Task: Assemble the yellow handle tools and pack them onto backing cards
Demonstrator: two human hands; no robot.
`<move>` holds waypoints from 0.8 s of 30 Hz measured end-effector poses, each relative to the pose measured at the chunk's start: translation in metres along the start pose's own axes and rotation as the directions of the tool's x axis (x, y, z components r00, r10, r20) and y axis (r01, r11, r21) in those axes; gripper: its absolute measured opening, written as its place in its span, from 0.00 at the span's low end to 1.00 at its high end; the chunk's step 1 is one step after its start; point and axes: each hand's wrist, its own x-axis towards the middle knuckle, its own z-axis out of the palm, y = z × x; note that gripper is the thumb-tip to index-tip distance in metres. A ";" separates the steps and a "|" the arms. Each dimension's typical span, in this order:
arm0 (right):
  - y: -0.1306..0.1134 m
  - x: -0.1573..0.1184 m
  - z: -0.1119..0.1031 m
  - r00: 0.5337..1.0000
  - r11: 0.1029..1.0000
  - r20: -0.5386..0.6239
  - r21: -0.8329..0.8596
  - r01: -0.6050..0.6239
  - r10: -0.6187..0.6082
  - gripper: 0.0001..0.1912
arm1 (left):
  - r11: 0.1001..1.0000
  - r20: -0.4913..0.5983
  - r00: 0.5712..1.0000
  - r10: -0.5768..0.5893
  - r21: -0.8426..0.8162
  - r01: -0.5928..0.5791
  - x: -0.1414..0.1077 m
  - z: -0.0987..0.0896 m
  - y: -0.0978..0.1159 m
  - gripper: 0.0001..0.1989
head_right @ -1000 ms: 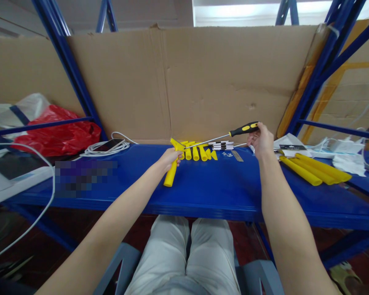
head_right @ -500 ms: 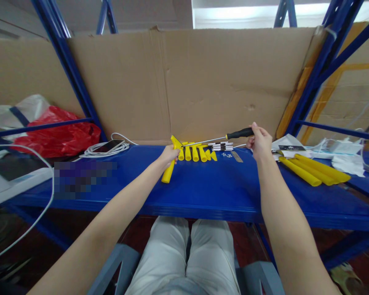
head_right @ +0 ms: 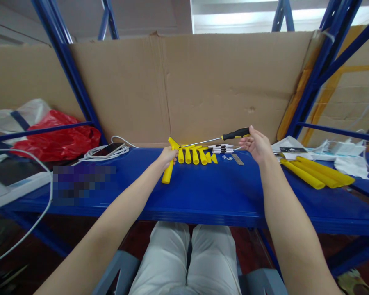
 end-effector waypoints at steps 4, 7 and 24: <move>0.000 0.000 0.000 0.995 0.999 0.089 0.031 -0.040 0.037 0.13 | 0.999 -0.003 1.000 0.020 -0.026 -0.020 -0.006 -0.006 -0.002 0.10; 0.004 0.000 0.001 0.994 1.000 0.106 0.003 0.026 -0.026 0.11 | 0.999 -0.027 0.999 0.017 -0.028 -0.018 -0.009 -0.009 -0.001 0.10; 0.018 0.021 -0.009 0.998 0.999 -0.032 -0.023 0.044 -0.045 0.21 | 0.998 -0.022 0.997 0.069 0.014 -0.069 -0.008 -0.004 -0.004 0.08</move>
